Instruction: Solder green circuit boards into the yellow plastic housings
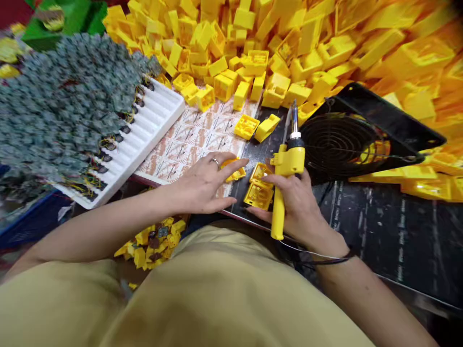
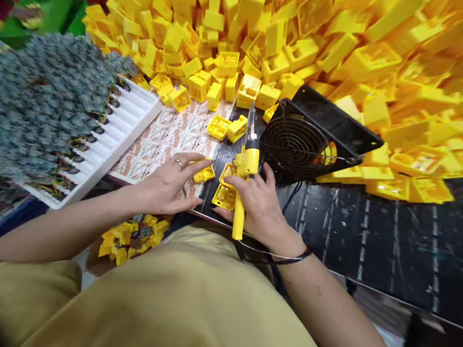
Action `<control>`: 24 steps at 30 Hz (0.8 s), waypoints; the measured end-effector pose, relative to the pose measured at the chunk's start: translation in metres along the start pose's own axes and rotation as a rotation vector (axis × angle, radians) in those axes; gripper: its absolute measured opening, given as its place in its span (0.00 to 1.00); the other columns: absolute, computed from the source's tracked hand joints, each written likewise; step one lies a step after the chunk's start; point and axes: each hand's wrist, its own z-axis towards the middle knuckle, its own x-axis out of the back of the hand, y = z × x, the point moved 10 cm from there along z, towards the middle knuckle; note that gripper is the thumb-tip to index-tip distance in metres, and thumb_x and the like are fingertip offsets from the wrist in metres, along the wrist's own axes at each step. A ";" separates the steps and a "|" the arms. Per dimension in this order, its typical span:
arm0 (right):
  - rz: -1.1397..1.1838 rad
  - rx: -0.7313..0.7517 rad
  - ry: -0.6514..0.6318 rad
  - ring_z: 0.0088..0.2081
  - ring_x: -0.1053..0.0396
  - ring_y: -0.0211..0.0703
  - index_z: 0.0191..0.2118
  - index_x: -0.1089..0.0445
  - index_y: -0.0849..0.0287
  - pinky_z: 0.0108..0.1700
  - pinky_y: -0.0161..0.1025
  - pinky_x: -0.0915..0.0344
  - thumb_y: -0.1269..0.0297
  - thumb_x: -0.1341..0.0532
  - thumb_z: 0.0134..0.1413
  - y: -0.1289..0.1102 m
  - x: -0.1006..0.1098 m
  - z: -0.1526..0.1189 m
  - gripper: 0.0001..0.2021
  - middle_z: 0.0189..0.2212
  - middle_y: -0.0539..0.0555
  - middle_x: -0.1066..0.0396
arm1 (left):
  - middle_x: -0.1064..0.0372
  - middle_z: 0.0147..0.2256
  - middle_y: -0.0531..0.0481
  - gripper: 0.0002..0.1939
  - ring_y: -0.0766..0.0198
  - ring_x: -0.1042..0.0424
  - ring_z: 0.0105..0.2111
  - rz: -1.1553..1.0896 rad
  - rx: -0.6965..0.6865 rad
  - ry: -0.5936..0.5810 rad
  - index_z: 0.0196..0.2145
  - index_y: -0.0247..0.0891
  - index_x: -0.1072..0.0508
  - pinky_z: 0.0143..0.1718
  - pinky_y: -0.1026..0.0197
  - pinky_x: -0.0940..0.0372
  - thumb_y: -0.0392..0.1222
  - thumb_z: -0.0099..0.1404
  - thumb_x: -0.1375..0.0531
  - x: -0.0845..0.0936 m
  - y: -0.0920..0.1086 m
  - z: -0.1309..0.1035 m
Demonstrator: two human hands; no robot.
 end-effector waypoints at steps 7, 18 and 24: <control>-0.002 -0.012 0.002 0.40 0.30 0.52 0.57 0.42 0.60 0.60 0.66 0.42 0.50 0.41 0.65 0.001 -0.001 0.001 0.23 0.37 0.55 0.30 | 0.30 0.44 0.39 0.21 0.51 0.28 0.43 0.106 0.031 -0.244 0.52 0.33 0.30 0.42 0.54 0.30 0.49 0.67 0.41 -0.016 0.008 0.019; 0.069 -0.051 -0.013 0.46 0.30 0.55 0.59 0.41 0.59 0.62 0.70 0.46 0.49 0.37 0.62 0.004 -0.002 -0.001 0.27 0.39 0.57 0.29 | 0.30 0.45 0.43 0.24 0.57 0.26 0.40 -0.145 0.083 -0.400 0.53 0.37 0.30 0.39 0.58 0.31 0.58 0.70 0.45 -0.017 0.006 0.017; 0.078 -0.034 0.011 0.50 0.31 0.59 0.57 0.42 0.58 0.62 0.72 0.48 0.47 0.34 0.58 0.003 0.001 0.001 0.29 0.43 0.60 0.30 | 0.38 0.62 0.39 0.24 0.50 0.30 0.54 0.092 0.242 -0.102 0.62 0.39 0.36 0.53 0.49 0.34 0.46 0.70 0.45 -0.003 -0.058 0.079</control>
